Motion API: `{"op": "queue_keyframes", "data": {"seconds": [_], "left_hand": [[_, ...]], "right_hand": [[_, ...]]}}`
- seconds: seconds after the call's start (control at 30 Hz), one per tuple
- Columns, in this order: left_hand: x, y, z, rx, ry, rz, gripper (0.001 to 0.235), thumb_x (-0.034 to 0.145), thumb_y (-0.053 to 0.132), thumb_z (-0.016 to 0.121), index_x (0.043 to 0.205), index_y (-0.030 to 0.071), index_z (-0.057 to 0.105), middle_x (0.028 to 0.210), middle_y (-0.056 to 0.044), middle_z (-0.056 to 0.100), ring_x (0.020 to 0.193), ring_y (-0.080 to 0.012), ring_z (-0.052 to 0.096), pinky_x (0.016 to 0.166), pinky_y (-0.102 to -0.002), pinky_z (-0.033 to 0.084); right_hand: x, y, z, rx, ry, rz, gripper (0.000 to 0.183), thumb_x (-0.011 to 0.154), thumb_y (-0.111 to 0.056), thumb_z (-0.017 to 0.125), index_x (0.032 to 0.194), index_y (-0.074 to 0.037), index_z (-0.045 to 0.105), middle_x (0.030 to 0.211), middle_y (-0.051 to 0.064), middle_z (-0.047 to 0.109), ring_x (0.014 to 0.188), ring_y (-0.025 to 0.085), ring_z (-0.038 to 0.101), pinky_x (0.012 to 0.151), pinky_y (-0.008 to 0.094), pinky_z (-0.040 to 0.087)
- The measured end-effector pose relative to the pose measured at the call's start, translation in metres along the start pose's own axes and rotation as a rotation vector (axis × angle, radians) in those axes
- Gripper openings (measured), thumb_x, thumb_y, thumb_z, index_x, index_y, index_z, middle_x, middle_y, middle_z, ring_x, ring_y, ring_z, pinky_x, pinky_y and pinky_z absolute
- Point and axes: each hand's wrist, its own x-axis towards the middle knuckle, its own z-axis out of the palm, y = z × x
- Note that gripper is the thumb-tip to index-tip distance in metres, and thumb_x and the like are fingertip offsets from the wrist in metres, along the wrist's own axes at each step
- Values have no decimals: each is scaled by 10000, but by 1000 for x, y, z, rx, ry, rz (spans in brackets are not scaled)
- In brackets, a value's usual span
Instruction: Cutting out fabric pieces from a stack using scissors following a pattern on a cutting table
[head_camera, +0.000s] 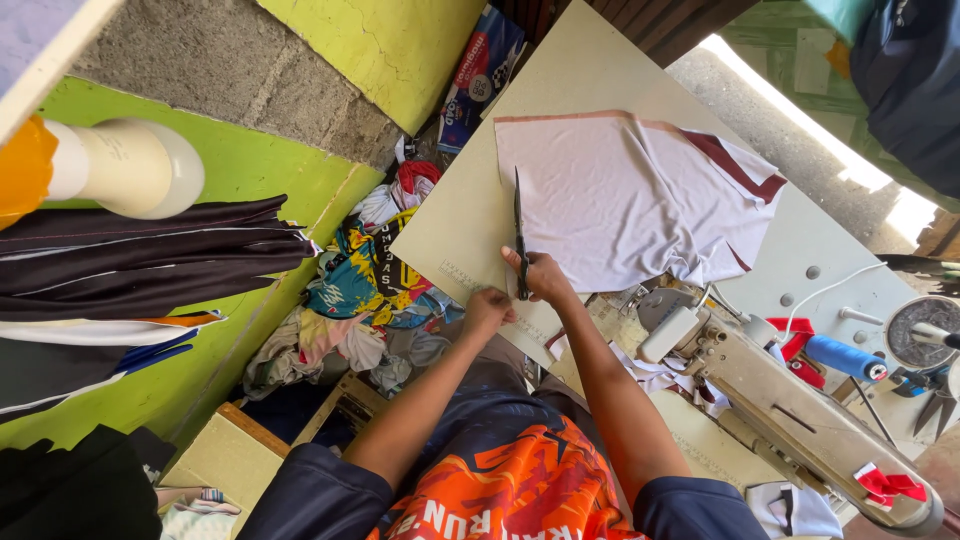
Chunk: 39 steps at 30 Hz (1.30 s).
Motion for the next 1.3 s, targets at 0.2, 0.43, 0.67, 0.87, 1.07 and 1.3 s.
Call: {"op": "queue_keyframes", "data": {"seconds": [0.2, 0.43, 0.67, 0.87, 1.07, 1.3], "left_hand": [[0, 0, 1, 4, 8, -15, 179, 911, 65, 606, 978, -77, 693, 700, -189, 714, 623, -224, 752, 569, -266, 612], [3, -1, 1, 10, 5, -20, 142, 902, 53, 605, 940, -52, 693, 686, -170, 713, 601, -208, 745, 548, -249, 607], [4, -5, 0, 39, 11, -21, 171, 899, 62, 603, 946, -73, 698, 692, -201, 718, 608, -225, 752, 555, -261, 621], [3, -3, -1, 48, 6, -17, 173, 898, 71, 612, 943, -70, 702, 694, -201, 718, 604, -224, 749, 552, -251, 621], [-1, 5, -1, 76, 13, -17, 173, 894, 70, 607, 936, -65, 706, 692, -185, 720, 602, -208, 746, 556, -237, 620], [-3, 6, -1, 76, 6, -30, 160, 898, 79, 608, 928, -41, 708, 693, -163, 724, 603, -189, 749, 553, -223, 621]], "right_hand": [[13, -2, -3, 0, 4, -21, 764, 862, -775, 652, 881, -12, 656, 673, 196, 672, 655, 286, 755, 536, 281, 610], [14, -6, -3, -4, 36, -20, 721, 855, -731, 700, 833, -11, 669, 647, 183, 674, 620, 261, 750, 523, 252, 600], [17, -38, -13, -15, 25, -6, 763, 847, -774, 666, 866, -11, 657, 692, 190, 670, 661, 277, 756, 533, 272, 598], [43, -24, -11, -38, 59, -19, 753, 865, -772, 659, 853, -19, 665, 669, 176, 660, 628, 265, 752, 540, 270, 608], [49, -31, -12, -30, 64, -6, 758, 845, -784, 677, 867, -26, 682, 660, 150, 662, 633, 256, 754, 543, 256, 598], [60, -46, -19, -61, 87, -4, 759, 849, -775, 678, 932, -21, 693, 687, 161, 651, 667, 263, 755, 576, 281, 595]]}}
